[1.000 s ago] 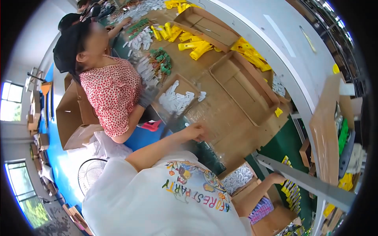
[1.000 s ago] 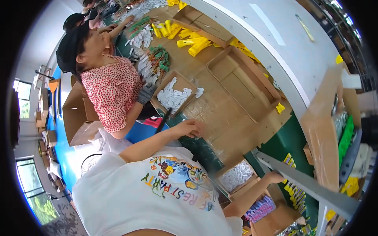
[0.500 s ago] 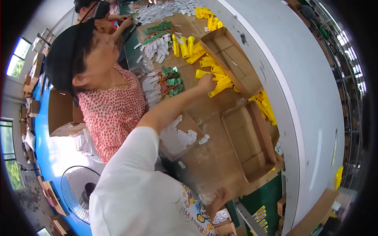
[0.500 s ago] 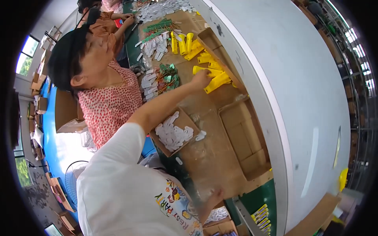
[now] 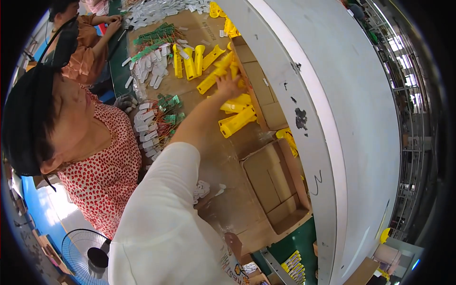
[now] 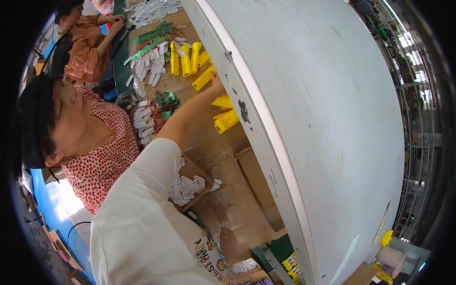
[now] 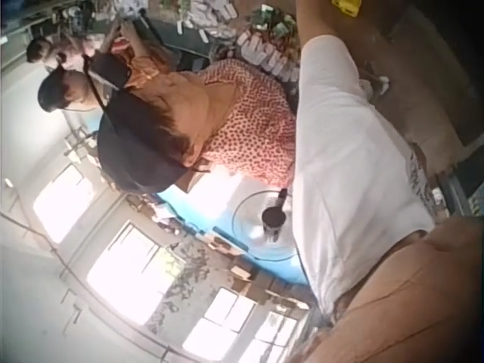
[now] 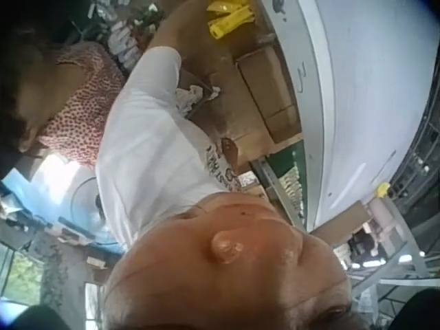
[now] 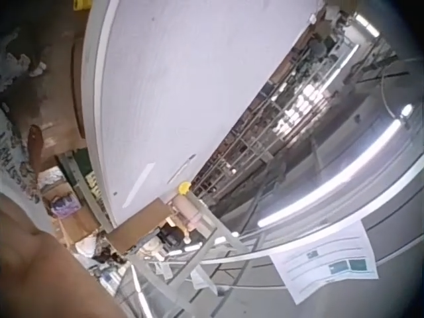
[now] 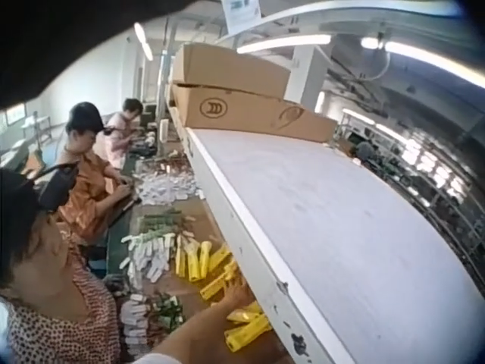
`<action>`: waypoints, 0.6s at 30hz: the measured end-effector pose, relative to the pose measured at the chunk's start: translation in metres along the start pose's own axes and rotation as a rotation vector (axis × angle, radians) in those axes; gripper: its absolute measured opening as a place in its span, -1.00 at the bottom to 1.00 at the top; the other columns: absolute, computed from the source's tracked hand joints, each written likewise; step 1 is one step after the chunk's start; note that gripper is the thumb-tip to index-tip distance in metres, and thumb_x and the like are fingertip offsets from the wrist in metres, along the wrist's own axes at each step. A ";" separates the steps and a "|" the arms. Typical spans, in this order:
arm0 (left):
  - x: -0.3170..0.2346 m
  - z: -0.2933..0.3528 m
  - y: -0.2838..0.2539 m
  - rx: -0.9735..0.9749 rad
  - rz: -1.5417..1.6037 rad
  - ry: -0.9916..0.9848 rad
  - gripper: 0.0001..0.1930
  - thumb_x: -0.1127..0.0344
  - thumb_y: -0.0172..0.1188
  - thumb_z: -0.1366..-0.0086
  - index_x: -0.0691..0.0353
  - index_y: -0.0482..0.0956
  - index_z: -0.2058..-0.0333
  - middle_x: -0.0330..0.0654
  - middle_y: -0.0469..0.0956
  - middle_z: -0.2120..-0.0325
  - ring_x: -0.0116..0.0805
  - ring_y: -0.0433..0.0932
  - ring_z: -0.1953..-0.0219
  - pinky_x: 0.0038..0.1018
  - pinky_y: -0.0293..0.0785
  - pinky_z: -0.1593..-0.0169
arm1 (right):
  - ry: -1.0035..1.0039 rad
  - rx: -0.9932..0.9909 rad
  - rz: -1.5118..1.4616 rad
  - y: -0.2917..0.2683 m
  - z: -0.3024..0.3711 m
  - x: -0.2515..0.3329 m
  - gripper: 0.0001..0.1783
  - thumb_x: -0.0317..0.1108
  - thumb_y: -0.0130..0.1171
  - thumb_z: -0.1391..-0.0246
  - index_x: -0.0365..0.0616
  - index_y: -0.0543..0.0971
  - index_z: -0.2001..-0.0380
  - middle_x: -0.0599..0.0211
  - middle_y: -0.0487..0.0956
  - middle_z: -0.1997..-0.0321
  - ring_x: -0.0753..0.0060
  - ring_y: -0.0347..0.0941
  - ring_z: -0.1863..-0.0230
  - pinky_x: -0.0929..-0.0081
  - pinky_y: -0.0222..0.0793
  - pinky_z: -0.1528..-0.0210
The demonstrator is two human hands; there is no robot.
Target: Assembling and sorting small electrical components into plastic housings and cardboard boxes.
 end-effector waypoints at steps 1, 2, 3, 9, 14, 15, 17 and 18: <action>-0.007 0.008 0.009 0.055 0.049 0.034 -0.22 -0.33 0.02 -0.01 -0.27 0.11 -0.21 0.02 0.00 -0.24 0.20 -0.06 -0.25 0.18 -0.20 -0.20 | 0.037 0.057 -0.028 0.005 -0.002 0.008 -0.81 -0.35 0.07 -0.03 -0.18 0.55 0.30 0.16 0.56 0.29 0.27 0.51 0.25 0.44 0.43 0.24; -0.016 0.016 0.022 0.039 0.078 0.051 -0.24 -0.33 0.02 -0.01 -0.26 0.13 -0.20 0.03 0.03 -0.22 0.22 -0.04 -0.23 0.18 -0.14 -0.18 | 0.034 0.068 -0.028 0.006 -0.004 0.021 -0.81 -0.35 0.07 -0.03 -0.18 0.55 0.30 0.16 0.56 0.29 0.27 0.51 0.25 0.44 0.43 0.24; -0.024 0.028 0.038 0.025 0.105 0.066 -0.25 -0.32 0.02 -0.01 -0.26 0.15 -0.19 0.03 0.06 -0.21 0.24 -0.02 -0.21 0.18 -0.07 -0.16 | 0.001 0.043 0.015 0.001 -0.008 0.068 -0.78 -0.32 0.07 -0.04 -0.18 0.54 0.27 0.15 0.56 0.27 0.27 0.52 0.24 0.45 0.43 0.23; -0.074 0.144 0.105 0.148 0.141 0.086 -0.27 -0.26 0.04 -0.03 -0.23 0.16 -0.19 0.14 -0.12 -0.24 0.28 -0.06 -0.21 0.14 0.03 -0.13 | -0.299 0.056 0.176 0.016 0.004 0.057 -0.65 -0.20 0.05 -0.07 -0.13 0.47 0.11 -0.01 0.52 0.20 0.12 0.46 0.17 0.33 0.36 0.12; -0.149 0.249 0.149 0.446 0.325 0.325 -0.24 -0.25 0.02 -0.05 -0.08 0.17 -0.21 0.17 -0.13 -0.24 0.26 -0.10 -0.25 0.01 0.00 -0.19 | -0.560 0.035 0.270 0.051 -0.023 0.076 -0.54 -0.11 0.03 -0.10 -0.09 0.40 -0.02 -0.14 0.48 0.15 -0.02 0.40 0.10 0.20 0.29 0.02; -0.153 0.268 0.162 0.544 0.401 0.378 -0.28 -0.23 0.03 -0.06 -0.04 0.24 -0.18 0.18 -0.03 -0.22 0.21 -0.03 -0.24 -0.08 0.05 -0.20 | -0.479 0.065 0.225 0.043 -0.017 0.097 -0.58 -0.15 0.03 -0.09 -0.11 0.43 0.03 -0.09 0.50 0.16 0.03 0.42 0.12 0.25 0.32 0.06; -0.154 0.283 0.185 0.652 0.519 0.450 -0.35 -0.16 0.04 -0.08 0.00 0.33 -0.11 0.16 0.09 -0.16 0.14 0.08 -0.19 -0.17 0.11 -0.18 | -0.329 0.132 0.159 0.027 -0.009 0.120 -0.67 -0.21 0.04 -0.08 -0.14 0.47 0.12 0.01 0.53 0.20 0.14 0.47 0.17 0.34 0.38 0.13; -0.166 0.301 0.191 0.770 0.645 0.556 -0.43 -0.10 0.05 -0.10 0.05 0.41 -0.05 0.15 0.22 -0.11 0.08 0.19 -0.15 -0.26 0.17 -0.15 | -0.246 0.153 0.130 0.019 -0.004 0.119 -0.71 -0.24 0.05 -0.08 -0.15 0.50 0.17 0.06 0.55 0.22 0.19 0.50 0.19 0.38 0.41 0.17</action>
Point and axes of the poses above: each hand's wrist, its own z-axis away from the middle knuckle, its own y-axis out of the palm, x = y × z, the point moved 10 cm from there along -z, towards the middle knuckle
